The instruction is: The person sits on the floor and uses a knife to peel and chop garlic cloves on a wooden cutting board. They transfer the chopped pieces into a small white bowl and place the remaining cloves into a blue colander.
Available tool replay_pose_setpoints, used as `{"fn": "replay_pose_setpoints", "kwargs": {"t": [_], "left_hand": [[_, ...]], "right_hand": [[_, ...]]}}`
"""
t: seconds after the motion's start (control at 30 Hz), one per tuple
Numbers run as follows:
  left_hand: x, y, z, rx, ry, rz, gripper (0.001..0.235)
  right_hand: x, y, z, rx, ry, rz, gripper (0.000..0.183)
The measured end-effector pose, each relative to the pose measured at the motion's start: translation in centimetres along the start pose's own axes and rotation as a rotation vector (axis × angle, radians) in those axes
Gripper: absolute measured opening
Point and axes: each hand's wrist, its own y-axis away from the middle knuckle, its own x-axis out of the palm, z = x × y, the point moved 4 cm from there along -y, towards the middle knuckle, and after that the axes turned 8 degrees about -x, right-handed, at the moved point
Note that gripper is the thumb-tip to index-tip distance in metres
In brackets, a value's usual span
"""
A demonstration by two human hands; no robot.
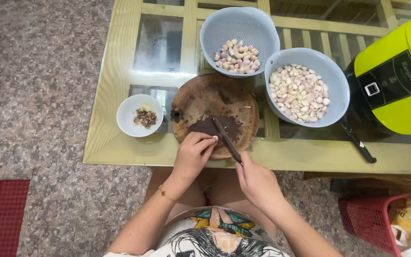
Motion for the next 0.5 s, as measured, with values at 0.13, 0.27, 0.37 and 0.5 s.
{"fn": "replay_pose_setpoints", "kwargs": {"t": [0.13,0.27,0.37,0.5], "left_hand": [[0.1,0.2,-0.5,0.037,-0.017,-0.057,0.006],[0.4,0.3,-0.1,0.050,-0.004,-0.089,0.005],[0.4,0.2,-0.3,0.051,0.002,-0.095,0.004],[0.7,0.4,-0.2,0.054,-0.010,-0.106,0.005]], "right_hand": [[1.2,-0.3,0.0,-0.003,0.105,0.035,0.024],[2.0,-0.2,-0.4,-0.009,0.137,0.004,0.024],[1.6,0.2,0.1,-0.003,0.144,0.017,0.026],[1.9,0.4,-0.1,-0.003,0.190,0.042,0.026]]}}
